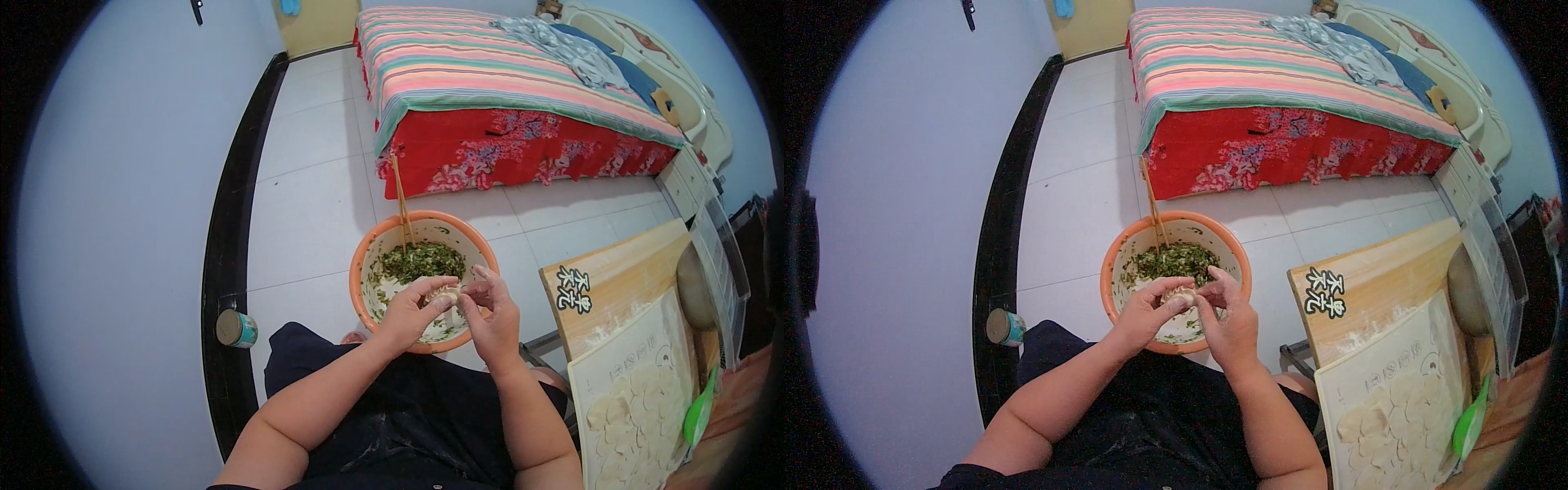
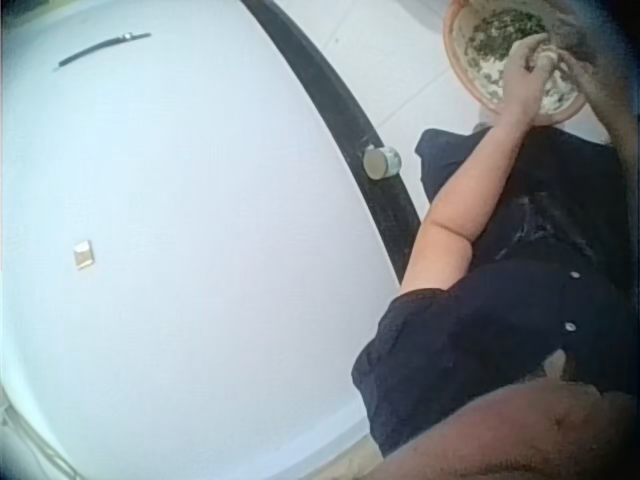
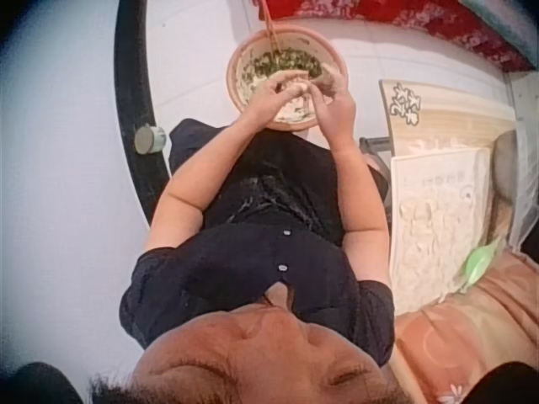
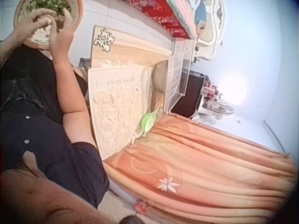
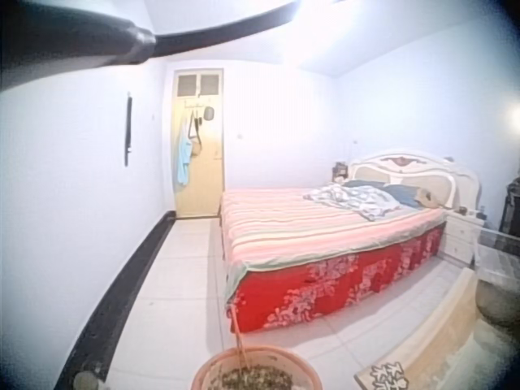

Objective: The person sits on the floor and prepares dumplings by hand. They pick up a round dough wrapper, scoop a green vegetable filling onto it using a spoon, and fold the wrapper to seal the dumpling before placing it on a wooden board.

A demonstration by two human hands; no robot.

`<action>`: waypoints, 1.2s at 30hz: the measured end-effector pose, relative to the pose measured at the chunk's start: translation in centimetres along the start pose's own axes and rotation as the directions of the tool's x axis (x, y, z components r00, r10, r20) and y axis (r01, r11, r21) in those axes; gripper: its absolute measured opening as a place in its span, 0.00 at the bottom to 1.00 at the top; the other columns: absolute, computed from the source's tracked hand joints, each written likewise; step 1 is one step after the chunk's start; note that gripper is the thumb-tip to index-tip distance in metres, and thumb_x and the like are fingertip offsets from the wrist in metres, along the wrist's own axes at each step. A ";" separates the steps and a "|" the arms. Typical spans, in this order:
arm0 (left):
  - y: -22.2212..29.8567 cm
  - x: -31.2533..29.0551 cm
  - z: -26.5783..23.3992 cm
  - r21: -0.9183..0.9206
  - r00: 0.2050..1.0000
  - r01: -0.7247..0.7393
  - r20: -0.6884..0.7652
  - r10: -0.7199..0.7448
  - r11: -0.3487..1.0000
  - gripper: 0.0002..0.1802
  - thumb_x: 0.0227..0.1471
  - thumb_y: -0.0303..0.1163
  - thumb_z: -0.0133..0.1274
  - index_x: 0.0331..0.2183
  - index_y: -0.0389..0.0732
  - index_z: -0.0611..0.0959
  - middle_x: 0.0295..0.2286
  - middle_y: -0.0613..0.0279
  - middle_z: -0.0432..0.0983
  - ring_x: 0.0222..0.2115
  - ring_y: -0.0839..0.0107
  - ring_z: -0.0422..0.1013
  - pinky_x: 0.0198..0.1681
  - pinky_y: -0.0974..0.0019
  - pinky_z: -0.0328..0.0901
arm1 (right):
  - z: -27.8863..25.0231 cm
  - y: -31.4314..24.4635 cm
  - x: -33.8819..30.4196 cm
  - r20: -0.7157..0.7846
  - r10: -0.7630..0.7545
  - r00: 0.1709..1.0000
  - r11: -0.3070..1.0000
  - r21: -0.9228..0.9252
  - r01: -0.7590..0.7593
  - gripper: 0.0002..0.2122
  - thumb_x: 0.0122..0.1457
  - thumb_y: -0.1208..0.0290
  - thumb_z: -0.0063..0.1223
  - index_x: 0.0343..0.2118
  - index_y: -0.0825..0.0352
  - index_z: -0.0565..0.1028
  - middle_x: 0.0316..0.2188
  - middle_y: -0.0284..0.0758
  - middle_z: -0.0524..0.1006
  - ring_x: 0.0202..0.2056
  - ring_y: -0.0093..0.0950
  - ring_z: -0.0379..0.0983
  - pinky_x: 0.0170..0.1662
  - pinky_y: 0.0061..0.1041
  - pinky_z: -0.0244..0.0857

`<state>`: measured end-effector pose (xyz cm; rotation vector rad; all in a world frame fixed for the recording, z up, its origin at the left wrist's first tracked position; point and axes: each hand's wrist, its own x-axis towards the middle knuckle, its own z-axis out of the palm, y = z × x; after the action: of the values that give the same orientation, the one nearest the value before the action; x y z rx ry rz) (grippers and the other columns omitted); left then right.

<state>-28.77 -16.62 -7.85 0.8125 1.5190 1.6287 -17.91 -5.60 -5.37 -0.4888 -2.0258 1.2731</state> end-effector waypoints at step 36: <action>0.4 0.2 0.3 -0.425 0.942 0.324 0.229 -0.246 0.845 0.25 0.62 0.43 0.35 0.51 0.33 0.67 0.48 0.54 0.66 0.50 0.67 0.65 0.55 0.62 0.61 | -1.3 0.7 -0.3 0.200 -0.005 0.980 0.998 -0.063 0.018 0.23 0.48 0.80 0.58 0.50 0.68 0.67 0.37 0.39 0.74 0.37 0.30 0.74 0.41 0.25 0.68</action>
<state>-28.63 -16.26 -7.48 0.4211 1.0172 1.5583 -16.77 -4.66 -5.77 -0.3906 -2.2388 1.2973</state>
